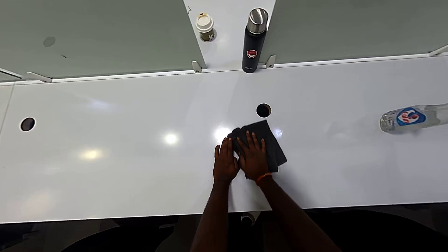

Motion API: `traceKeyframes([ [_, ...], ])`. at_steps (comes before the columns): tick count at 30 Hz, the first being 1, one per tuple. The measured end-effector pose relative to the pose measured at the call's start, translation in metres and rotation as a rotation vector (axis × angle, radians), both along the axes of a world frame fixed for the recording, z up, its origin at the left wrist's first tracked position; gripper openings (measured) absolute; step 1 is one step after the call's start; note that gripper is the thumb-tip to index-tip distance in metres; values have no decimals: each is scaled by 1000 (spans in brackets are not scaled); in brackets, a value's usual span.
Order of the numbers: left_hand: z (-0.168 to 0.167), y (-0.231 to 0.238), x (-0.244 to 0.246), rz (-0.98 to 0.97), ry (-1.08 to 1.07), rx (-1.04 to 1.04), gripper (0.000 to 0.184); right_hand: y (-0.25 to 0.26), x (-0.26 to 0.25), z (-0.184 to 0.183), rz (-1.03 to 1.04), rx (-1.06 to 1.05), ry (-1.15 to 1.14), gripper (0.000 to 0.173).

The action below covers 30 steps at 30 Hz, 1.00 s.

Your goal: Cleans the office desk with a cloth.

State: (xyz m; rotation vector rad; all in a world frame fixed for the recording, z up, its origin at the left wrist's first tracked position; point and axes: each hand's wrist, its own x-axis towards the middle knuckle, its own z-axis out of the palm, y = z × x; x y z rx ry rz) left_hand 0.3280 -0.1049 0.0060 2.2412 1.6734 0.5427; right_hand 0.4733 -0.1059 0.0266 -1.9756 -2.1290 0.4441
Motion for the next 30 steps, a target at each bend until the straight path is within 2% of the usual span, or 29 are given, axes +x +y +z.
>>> traceKeyframes([
  [4,0,1,0,8,9,-26,63,-79,16,-1,29,-1,24,53],
  [8,-1,1,1,18,46,-44,66,-130,63,-2,92,2,73,52],
  [12,-1,1,1,20,69,-30,66,-151,119,-2,-100,50,-22,48],
  [16,-1,2,2,24,65,-35,64,-156,165,2,-361,41,-138,60],
  [19,-1,2,2,13,73,-32,64,-160,173,1,-445,29,-168,67],
  [25,-3,3,2,-9,110,-27,61,-144,146,-4,-333,68,-187,65],
  [30,-3,4,3,-3,118,-16,60,-92,138,-9,-254,108,-152,63],
])
